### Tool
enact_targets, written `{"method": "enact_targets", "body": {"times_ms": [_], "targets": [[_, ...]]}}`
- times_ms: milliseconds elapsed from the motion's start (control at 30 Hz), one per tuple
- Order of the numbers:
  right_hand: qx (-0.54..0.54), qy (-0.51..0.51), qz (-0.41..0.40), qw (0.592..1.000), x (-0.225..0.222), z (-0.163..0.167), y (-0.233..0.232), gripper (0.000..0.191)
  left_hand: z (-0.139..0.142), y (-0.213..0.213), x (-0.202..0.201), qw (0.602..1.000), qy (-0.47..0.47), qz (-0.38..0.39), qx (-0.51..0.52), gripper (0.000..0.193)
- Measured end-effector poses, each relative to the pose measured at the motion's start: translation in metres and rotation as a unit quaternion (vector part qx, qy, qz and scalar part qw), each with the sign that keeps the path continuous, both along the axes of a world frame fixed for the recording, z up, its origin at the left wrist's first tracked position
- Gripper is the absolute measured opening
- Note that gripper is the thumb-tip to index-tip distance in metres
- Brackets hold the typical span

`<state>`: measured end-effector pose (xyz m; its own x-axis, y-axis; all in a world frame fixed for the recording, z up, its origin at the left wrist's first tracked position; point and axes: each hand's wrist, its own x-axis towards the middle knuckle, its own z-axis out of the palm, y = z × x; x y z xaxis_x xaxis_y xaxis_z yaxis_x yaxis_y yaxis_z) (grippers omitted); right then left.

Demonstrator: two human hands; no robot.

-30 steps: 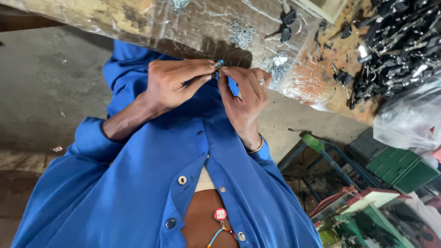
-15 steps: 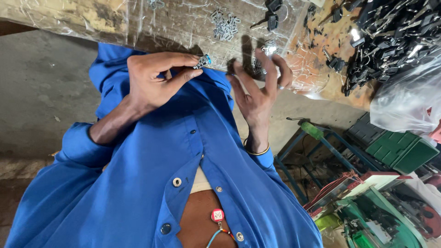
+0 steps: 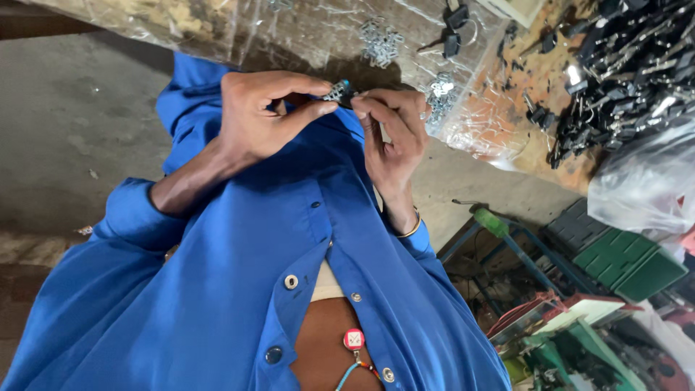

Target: The person sits at a workbench assembling small metal hardware parts. They pick individual pieces from a large pile on the bench, fit them together by hand, and set the assembled pieces aside, repeating the cycle with both hands.

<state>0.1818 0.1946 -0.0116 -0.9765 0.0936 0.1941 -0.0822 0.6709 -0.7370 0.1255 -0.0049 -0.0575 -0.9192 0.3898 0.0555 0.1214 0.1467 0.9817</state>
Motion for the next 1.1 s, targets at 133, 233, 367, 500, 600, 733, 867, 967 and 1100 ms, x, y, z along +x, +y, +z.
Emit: {"method": "enact_targets", "body": {"times_ms": [133,233,367,500,600,733,867,967,1100], "targets": [[-0.047,-0.011,-0.002,0.999,-0.001,-0.002,-0.012,0.02,-0.003,-0.006,0.002,1.0,-0.001,0.004,0.005,0.021],[-0.051,-0.008,-0.003,0.999,0.0,-0.002,-0.017,0.02,-0.005,-0.01,0.004,1.0,0.0,0.005,0.01,0.022],[-0.035,-0.013,-0.022,0.999,0.002,-0.003,-0.02,0.016,-0.007,-0.013,0.006,1.0,-0.001,0.009,0.009,0.022],[-0.017,-0.012,-0.028,0.999,0.005,-0.004,-0.025,0.015,-0.008,-0.015,0.006,1.0,0.009,0.006,0.014,0.021],[-0.065,0.01,-0.036,0.997,0.006,-0.008,-0.029,0.017,-0.01,-0.016,0.006,1.0,0.014,0.005,0.007,0.022],[-0.19,-0.042,-0.078,0.978,0.006,-0.012,-0.034,0.02,-0.012,-0.017,0.007,1.0,0.029,-0.003,0.006,0.022],[-0.12,-0.059,-0.051,0.99,0.007,-0.007,-0.029,0.018,-0.013,-0.017,0.009,0.998,0.057,-0.021,0.033,0.02],[0.04,-0.061,0.007,0.997,0.004,-0.001,-0.019,0.021,-0.012,-0.019,0.009,0.992,0.118,-0.032,-0.012,0.02],[0.013,-0.166,-0.007,0.986,-0.002,0.002,-0.01,0.027,-0.009,-0.025,0.008,0.996,0.087,-0.025,0.012,0.02]]}}
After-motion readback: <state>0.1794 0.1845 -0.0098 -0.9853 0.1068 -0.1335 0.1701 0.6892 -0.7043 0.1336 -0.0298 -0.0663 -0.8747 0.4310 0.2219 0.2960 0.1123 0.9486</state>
